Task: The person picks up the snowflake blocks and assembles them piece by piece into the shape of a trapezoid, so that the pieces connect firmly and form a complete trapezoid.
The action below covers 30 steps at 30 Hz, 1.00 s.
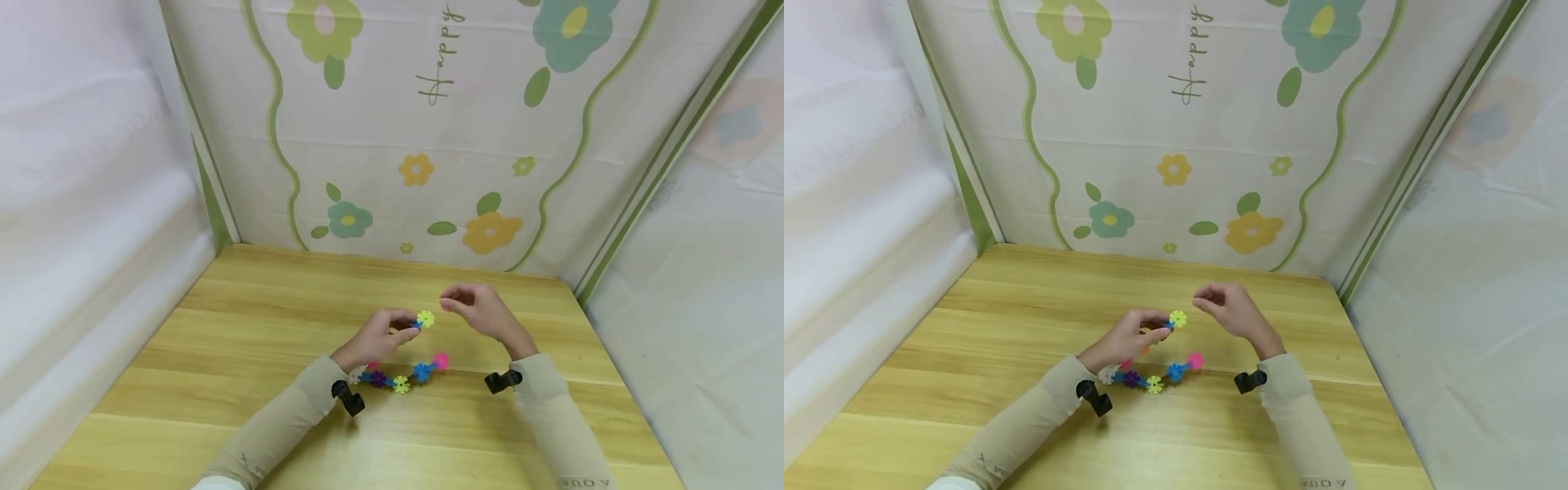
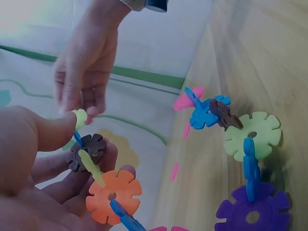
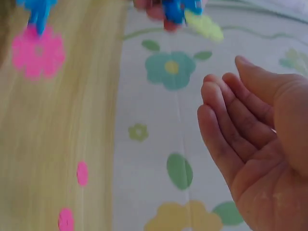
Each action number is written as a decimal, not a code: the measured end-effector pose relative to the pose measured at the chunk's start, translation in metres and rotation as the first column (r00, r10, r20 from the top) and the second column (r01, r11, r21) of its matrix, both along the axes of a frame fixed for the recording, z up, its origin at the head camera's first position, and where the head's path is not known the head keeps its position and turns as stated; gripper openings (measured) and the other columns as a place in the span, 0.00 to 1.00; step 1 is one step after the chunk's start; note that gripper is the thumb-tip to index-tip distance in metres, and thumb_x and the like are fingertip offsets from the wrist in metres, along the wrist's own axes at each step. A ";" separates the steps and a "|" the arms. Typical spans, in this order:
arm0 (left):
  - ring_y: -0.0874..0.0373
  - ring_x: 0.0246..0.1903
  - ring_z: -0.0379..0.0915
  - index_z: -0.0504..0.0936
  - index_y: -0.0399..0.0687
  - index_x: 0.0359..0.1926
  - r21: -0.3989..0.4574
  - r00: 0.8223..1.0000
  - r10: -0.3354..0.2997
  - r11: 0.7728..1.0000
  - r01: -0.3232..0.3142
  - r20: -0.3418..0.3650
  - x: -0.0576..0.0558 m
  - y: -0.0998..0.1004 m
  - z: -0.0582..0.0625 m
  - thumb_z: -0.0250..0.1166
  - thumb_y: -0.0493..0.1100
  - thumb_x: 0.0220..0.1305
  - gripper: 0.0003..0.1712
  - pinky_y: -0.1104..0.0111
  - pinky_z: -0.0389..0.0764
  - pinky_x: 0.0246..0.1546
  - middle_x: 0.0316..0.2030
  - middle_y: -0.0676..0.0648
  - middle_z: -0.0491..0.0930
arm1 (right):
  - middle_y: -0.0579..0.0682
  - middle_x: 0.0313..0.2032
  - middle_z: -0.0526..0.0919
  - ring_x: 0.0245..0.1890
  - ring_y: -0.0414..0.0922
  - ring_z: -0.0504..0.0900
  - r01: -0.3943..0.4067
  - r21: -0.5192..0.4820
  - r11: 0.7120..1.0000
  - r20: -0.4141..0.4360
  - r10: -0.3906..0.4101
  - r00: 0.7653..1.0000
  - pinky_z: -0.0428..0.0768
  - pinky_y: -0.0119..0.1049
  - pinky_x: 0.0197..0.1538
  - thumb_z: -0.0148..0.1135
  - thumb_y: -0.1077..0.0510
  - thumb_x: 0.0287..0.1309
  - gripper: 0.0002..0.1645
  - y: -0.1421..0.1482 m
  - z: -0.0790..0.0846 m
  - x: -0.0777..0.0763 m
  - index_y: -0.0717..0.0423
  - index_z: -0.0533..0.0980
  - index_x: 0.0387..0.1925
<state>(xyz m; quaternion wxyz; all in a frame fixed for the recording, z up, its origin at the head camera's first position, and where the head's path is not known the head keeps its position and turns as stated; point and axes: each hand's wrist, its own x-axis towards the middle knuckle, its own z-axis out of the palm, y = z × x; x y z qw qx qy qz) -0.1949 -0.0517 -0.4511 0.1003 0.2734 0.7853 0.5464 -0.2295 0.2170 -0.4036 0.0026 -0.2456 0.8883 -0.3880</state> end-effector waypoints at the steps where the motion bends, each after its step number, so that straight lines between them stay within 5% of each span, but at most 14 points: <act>1: 0.50 0.51 0.82 0.82 0.44 0.64 0.012 0.999 0.007 1.000 -0.008 0.032 0.000 -0.001 -0.001 0.61 0.46 0.80 0.19 0.52 0.85 0.55 0.53 0.42 0.86 | 0.47 0.43 0.90 0.41 0.42 0.88 0.031 0.026 0.999 0.007 -0.032 0.999 0.87 0.39 0.46 0.65 0.48 0.74 0.11 0.006 -0.001 -0.005 0.48 0.86 0.49; 6: 0.47 0.51 0.82 0.72 0.47 0.74 0.074 0.988 0.036 0.996 -0.047 0.147 -0.002 -0.006 -0.005 0.60 0.47 0.81 0.26 0.42 0.83 0.58 0.52 0.43 0.83 | 0.55 0.45 0.89 0.44 0.48 0.87 0.109 0.167 0.980 0.045 -0.118 0.992 0.87 0.46 0.51 0.66 0.54 0.74 0.13 0.031 -0.017 -0.026 0.58 0.84 0.51; 12: 0.51 0.49 0.81 0.78 0.49 0.68 0.054 0.989 0.041 0.997 -0.049 0.140 -0.003 -0.011 -0.003 0.59 0.48 0.82 0.20 0.41 0.81 0.59 0.52 0.44 0.84 | 0.61 0.44 0.88 0.44 0.52 0.86 0.168 0.278 0.946 0.072 -0.195 0.978 0.87 0.48 0.50 0.67 0.60 0.71 0.16 0.055 -0.056 -0.039 0.70 0.83 0.52; 18: 0.53 0.54 0.78 0.78 0.53 0.68 -0.005 0.985 0.092 0.996 -0.092 0.147 -0.005 -0.020 -0.005 0.60 0.52 0.81 0.21 0.47 0.81 0.59 0.55 0.43 0.84 | 0.59 0.42 0.89 0.42 0.50 0.85 0.205 0.338 0.919 0.058 -0.238 0.970 0.85 0.50 0.51 0.70 0.57 0.70 0.15 0.065 -0.087 -0.043 0.67 0.85 0.47; 30: 0.57 0.49 0.84 0.82 0.48 0.61 0.022 0.962 0.178 0.982 -0.186 0.206 -0.014 -0.040 -0.017 0.64 0.51 0.78 0.18 0.62 0.85 0.53 0.55 0.37 0.86 | 0.53 0.38 0.87 0.38 0.44 0.84 0.232 0.226 0.946 0.105 -0.261 0.960 0.84 0.37 0.44 0.76 0.59 0.63 0.11 0.055 -0.089 -0.041 0.60 0.82 0.41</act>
